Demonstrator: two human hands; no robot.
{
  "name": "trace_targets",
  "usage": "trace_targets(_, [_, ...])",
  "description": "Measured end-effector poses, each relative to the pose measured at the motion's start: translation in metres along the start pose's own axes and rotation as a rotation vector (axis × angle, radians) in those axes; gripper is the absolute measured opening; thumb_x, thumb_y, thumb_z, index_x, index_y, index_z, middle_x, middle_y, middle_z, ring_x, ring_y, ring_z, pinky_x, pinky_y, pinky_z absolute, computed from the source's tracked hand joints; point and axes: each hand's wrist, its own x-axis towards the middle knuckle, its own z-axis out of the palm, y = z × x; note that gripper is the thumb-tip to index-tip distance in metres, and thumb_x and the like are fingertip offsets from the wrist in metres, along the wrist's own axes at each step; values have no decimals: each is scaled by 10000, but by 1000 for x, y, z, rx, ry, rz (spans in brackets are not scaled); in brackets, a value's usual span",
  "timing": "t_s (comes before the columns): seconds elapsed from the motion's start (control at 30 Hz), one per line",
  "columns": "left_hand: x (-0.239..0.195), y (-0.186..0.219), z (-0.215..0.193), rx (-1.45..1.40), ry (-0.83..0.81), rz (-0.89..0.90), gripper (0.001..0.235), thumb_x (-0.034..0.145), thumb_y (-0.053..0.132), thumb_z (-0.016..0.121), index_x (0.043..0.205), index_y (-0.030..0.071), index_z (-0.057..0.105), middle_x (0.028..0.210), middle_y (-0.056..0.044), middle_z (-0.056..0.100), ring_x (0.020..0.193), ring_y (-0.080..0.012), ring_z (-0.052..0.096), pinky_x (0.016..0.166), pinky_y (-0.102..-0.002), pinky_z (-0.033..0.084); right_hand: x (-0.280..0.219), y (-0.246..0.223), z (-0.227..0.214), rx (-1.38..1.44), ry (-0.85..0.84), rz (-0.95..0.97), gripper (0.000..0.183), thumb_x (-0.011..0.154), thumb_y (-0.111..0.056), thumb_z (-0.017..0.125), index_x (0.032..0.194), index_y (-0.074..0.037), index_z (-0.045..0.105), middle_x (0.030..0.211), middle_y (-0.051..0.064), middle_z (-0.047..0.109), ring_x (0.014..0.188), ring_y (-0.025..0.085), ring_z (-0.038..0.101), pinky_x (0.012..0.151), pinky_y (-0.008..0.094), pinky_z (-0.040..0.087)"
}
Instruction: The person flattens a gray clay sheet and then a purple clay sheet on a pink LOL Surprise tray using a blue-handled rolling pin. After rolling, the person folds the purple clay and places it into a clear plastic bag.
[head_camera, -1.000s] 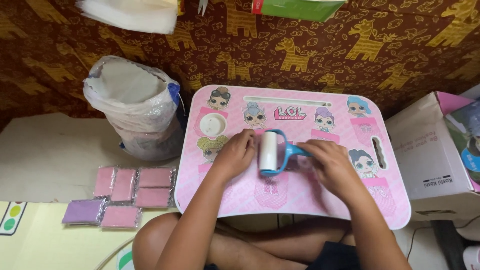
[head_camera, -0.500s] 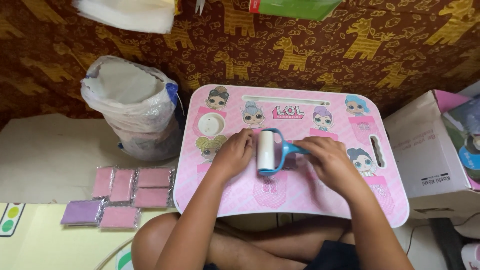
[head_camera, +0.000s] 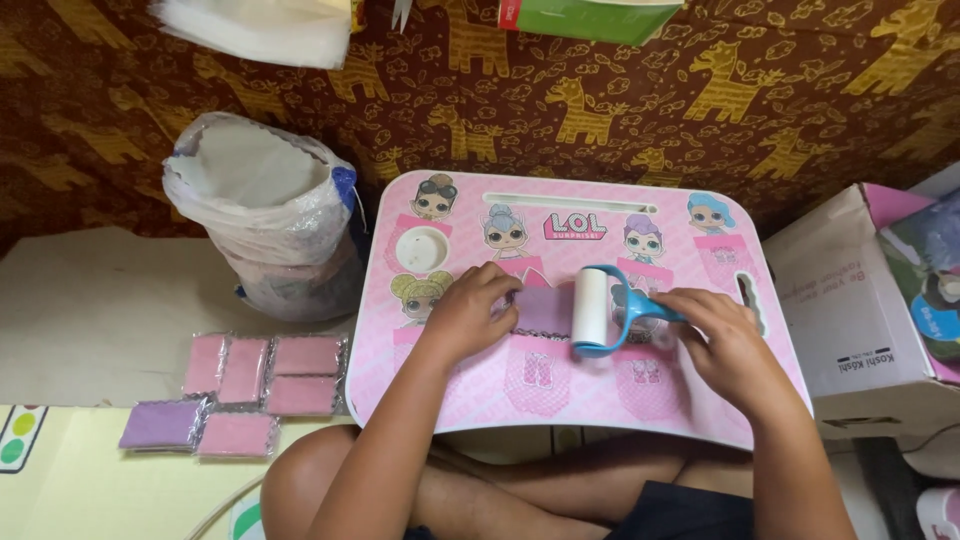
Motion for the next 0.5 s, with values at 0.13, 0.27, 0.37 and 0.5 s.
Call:
trace_targets(0.13, [1,2,-2,32,-11,22,305,893,226,656,1175,113,687,1158,-36,580,987,-288,589,822,-442,508,-6,-13,-10,73,23,32,453,934,-58,575,1352,-211,655,1322,32,680,1252,255,605,1058,425,386])
trace_targets(0.27, [1,10,-9,28,-65,-22,344,891,231,622,1211,122,688,1240,-23,646,1041,-285,582,883,-436,494,-11,-26,-1,276,158,173,443,956,-91,582,1398,-80,599,1358,110,639,1282,268,588,1101,388,429])
trace_targets(0.37, [3,15,-12,31,-75,-31,357,890,225,612,1221,115,687,1236,-43,663,1052,-301,590,890,-447,498,-11,-34,10,390,184,286,480,966,-162,575,1441,-93,557,1418,103,613,1319,251,568,1105,369,414])
trace_targets(0.5, [4,16,-10,27,-32,-34,444,835,225,576,1240,81,686,1268,-150,697,1108,-398,623,1017,-499,438,-8,-13,46,481,227,272,512,970,-252,582,1453,-89,539,1426,86,622,1298,219,568,1107,361,419])
